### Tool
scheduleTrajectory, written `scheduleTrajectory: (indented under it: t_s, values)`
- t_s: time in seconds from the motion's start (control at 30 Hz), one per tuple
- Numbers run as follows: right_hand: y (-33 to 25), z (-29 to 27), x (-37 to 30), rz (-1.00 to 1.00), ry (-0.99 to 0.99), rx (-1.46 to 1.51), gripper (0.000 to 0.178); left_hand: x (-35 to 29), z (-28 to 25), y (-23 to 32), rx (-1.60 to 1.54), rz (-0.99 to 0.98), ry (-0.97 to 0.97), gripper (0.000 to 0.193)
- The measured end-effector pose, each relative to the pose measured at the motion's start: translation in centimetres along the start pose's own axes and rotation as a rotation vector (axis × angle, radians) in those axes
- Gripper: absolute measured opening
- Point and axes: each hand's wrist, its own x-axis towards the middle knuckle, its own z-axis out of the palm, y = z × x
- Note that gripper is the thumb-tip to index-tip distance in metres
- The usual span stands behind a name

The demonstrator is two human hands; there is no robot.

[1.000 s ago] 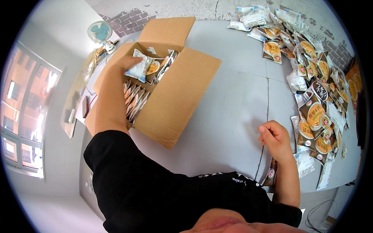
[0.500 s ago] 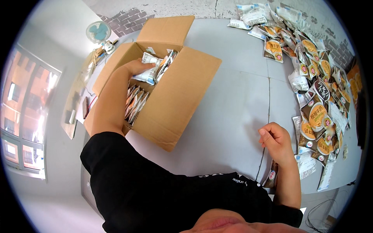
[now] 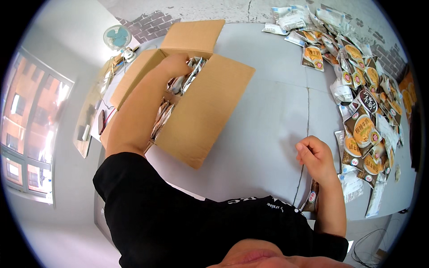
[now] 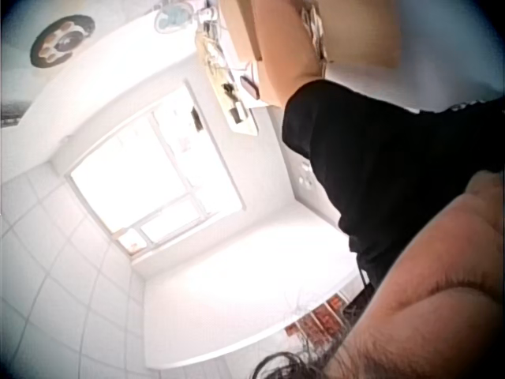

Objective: The person picks up individual packets of instant noodles from a pile on a table, turns them over, and places them into a cardboard box. The process is repeated for multiple packets throughout the clip.

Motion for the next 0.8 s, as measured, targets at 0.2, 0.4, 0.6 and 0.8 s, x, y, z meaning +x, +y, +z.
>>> scheduleTrajectory:
  t_s: [0.2, 0.4, 0.6, 0.8]
  values:
    - [-0.7, 0.2, -0.1, 0.009, -0.015, -0.006, 0.022, 0.9, 1.1, -5.6, -0.296, -0.229, -0.058, 0.066]
    - [-0.8, 0.0, -0.2, 0.022, -0.023, -0.034, 0.024, -2.8, 1.6, -2.5, -0.567, -0.295, -0.353, 0.065]
    - [-0.5, 0.0, 0.0, 0.027, -0.017, -0.044, 0.025, -2.8, 1.5, -3.5, -0.561, -0.264, -0.326, 0.067]
    - [0.2, -0.2, 0.1, -0.015, -0.007, -0.048, 0.026, -4.5, 0.4, -1.9, -0.606, -0.340, -0.251, 0.076]
